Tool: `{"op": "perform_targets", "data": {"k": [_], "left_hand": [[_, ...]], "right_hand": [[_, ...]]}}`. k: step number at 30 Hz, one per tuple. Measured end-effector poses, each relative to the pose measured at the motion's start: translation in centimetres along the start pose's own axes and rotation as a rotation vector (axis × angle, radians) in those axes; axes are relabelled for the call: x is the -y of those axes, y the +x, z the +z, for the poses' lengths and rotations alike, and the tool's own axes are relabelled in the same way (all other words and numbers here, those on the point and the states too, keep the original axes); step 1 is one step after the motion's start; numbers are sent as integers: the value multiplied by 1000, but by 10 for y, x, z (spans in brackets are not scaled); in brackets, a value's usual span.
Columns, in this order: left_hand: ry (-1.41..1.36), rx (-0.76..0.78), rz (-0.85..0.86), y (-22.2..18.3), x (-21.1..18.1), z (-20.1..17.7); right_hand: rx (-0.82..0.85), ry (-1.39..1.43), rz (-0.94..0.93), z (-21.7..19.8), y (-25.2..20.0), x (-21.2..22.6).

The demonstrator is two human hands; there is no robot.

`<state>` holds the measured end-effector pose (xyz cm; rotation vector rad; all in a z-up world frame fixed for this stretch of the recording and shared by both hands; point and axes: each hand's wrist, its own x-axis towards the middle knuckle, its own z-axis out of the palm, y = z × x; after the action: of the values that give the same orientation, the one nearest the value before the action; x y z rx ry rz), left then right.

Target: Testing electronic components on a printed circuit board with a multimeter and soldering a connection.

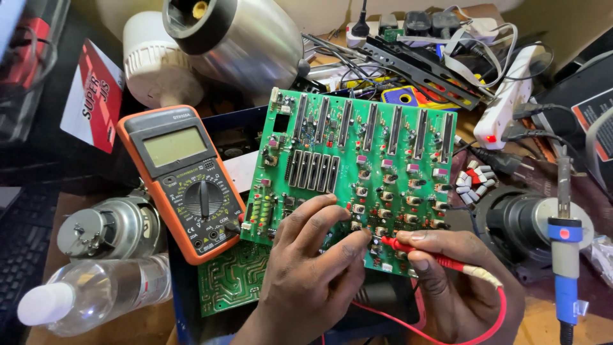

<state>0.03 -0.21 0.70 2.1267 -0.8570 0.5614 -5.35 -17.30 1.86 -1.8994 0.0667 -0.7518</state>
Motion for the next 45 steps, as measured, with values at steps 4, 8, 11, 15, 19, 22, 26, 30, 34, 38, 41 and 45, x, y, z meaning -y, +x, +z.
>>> {"op": "perform_targets", "data": {"k": [4, 8, 11, 15, 19, 22, 26, 30, 34, 38, 41, 45], "left_hand": [[42, 76, 52, 4, 1, -6], [128, 143, 144, 10, 3, -12], [169, 186, 204, 14, 5, -17], [212, 252, 263, 20, 6, -23], [252, 252, 315, 29, 4, -25], [248, 255, 346, 30, 6, -25], [254, 253, 341, 24, 9, -19], [276, 238, 331, 16, 14, -14], [254, 170, 237, 25, -1, -15], [206, 139, 182, 28, -3, -13], [181, 120, 156, 25, -1, -10], [136, 111, 85, 22, 1, -4]], "right_hand": [[-51, 47, 35, -1, -4, -4], [-21, 103, 34, -7, -3, -3], [5, 114, 104, -15, -2, 4], [33, 126, 113, -20, -5, 2], [47, 141, 157, -25, -5, 3], [67, 170, 150, -27, -4, -1], [80, 193, 168, -29, -4, 3], [94, 195, 150, -31, -5, 4], [79, 152, 201, -37, -9, 5], [44, 123, 185, -38, -10, 12], [20, 61, 225, -40, -14, 13], [-4, 15, 297, -38, -13, 21]]}}
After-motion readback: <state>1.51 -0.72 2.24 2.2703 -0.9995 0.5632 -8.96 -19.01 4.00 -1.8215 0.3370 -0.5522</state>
